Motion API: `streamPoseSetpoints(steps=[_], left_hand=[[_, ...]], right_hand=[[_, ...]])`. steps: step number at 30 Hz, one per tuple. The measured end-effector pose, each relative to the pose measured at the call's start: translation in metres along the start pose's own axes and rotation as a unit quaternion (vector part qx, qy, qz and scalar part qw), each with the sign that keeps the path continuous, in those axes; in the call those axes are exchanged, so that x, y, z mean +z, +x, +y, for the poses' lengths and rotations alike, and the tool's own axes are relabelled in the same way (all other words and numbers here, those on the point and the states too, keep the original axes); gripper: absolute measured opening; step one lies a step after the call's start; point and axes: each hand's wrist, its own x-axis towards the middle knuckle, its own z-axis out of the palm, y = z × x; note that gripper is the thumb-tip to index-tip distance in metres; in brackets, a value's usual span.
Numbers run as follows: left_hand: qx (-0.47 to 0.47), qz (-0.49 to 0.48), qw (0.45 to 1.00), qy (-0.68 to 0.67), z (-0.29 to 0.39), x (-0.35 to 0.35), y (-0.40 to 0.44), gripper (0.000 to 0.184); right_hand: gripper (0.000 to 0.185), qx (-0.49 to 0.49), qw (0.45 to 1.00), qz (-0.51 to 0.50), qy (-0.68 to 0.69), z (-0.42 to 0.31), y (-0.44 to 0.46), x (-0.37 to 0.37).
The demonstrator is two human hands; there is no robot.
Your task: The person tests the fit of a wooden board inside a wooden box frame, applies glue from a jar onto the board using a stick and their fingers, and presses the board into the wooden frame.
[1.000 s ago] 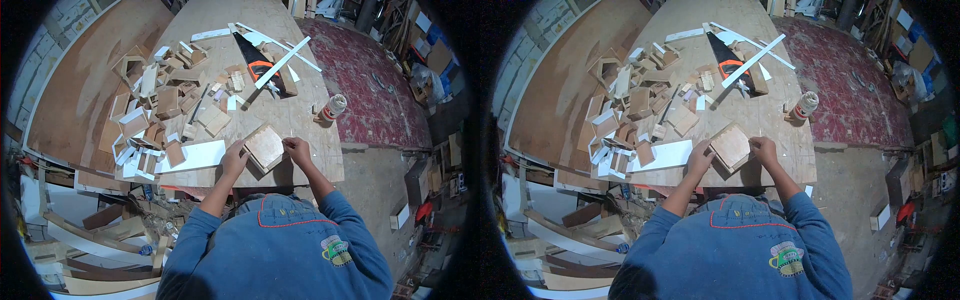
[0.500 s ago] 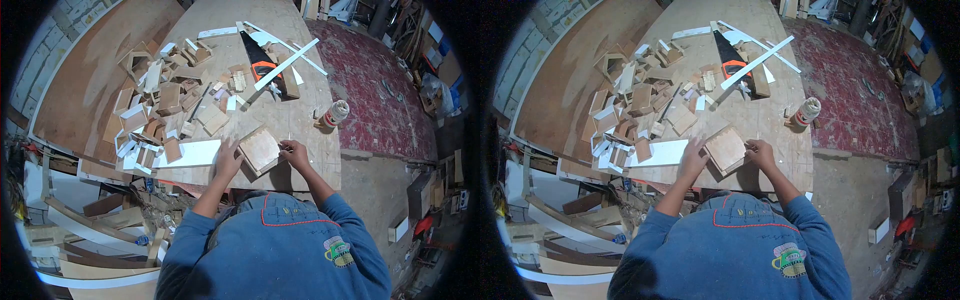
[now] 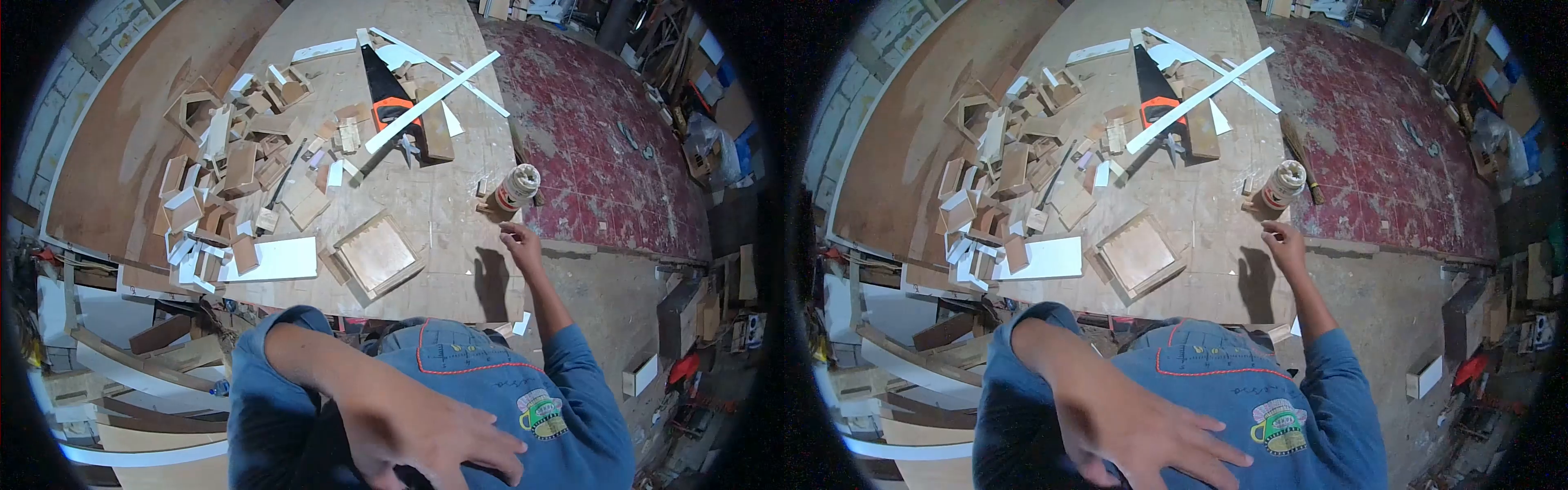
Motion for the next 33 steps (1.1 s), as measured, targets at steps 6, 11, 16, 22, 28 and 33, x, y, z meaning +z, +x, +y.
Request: streamPoseSetpoints(steps=[6, 11, 16, 22, 28, 33], left_hand=[[-0.083, 0.219, 0.966, -0.112, -0.031, -0.017, 0.007, 0.038], [-0.037, 0.515, 0.740, -0.431, -0.024, -0.010, 0.038, 0.021], [0.177, 0.438, 0.787, -0.397, -0.066, -0.006, 0.041, 0.030], [0.540, 0.399, 0.646, -0.363, -0.098, -0.005, 0.102, 0.035], [0.360, 0.461, 0.679, -0.445, -0.078, -0.005, 0.074, 0.021], [0.059, 0.541, 0.794, -0.271, -0.105, 0.041, 0.041, 0.032]], right_hand=[[0.023, 0.044, 0.996, 0.040, 0.073, 0.020, 0.017, -0.054], [0.026, -0.029, 0.999, 0.036, 0.013, 0.054, 0.046, -0.077], [0.023, -0.028, 0.995, 0.060, 0.071, 0.039, 0.064, -0.090], [0.022, -0.017, 0.980, 0.133, 0.148, -0.005, 0.084, -0.104], [0.047, -0.083, 0.996, 0.032, 0.022, -0.028, 0.115, -0.092], [0.077, -0.082, 0.992, -0.067, -0.066, -0.024, 0.117, -0.079]])
